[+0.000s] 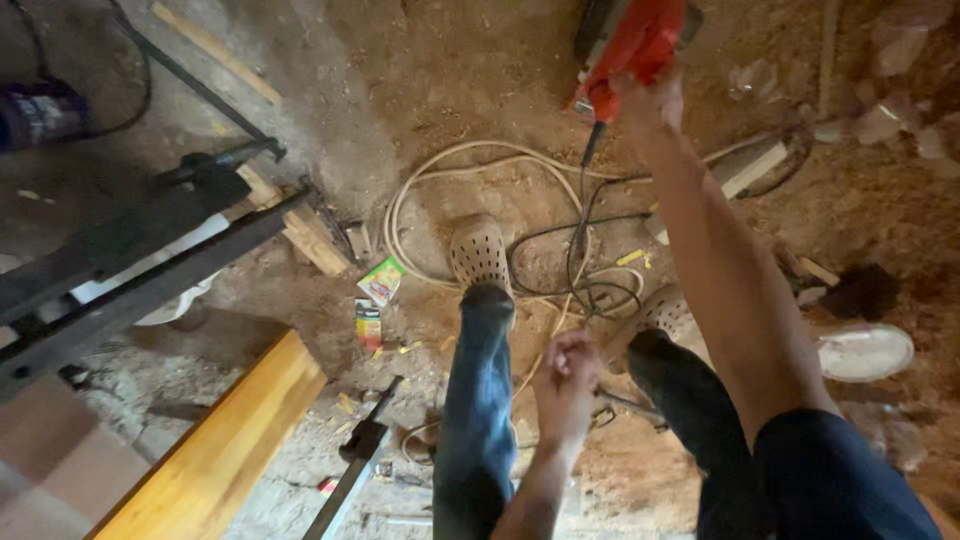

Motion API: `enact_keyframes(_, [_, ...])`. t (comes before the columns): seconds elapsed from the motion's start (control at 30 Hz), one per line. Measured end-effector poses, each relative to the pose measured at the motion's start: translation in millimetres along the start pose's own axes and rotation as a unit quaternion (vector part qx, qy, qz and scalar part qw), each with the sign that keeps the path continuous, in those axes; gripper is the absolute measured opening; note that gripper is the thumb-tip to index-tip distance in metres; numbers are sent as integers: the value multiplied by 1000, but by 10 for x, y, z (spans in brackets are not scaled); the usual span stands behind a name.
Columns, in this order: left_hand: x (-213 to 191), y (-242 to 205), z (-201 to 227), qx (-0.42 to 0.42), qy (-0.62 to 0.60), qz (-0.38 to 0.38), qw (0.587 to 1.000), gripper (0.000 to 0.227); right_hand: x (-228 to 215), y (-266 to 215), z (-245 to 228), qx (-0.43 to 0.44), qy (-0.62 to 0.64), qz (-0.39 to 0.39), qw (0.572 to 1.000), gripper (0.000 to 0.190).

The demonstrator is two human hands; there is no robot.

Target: The person measures and marks a long wooden plank with a tape measure, pencil, and square. They then use a circular saw to cut the plank into smaller pieces. Finally, they use an electric planer to smooth the surface of the cut wood.

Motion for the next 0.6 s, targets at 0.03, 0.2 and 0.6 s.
enact_keyframes(0.03, [-5, 0, 20, 39, 25, -6, 999, 21, 129, 168, 46, -43, 24, 2, 999, 49])
enact_keyframes(0.2, [3, 51, 196, 172, 82, -32, 981, 15, 218, 395, 287, 28, -25, 54, 998, 25])
enact_keyframes(0.6, [-951, -589, 130, 328, 100, 140, 929, 17, -2006, -3550, -1938, 313, 39, -66, 947, 30])
Point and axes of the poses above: each hand's wrist, its own y-axis towards the middle knuckle, its own x-axis out of the palm, z = x × y, the point moved 1 cm from there along y, towards the middle knuckle, and after that the axes turned 11 degrees about z, right-handed, at the moved point
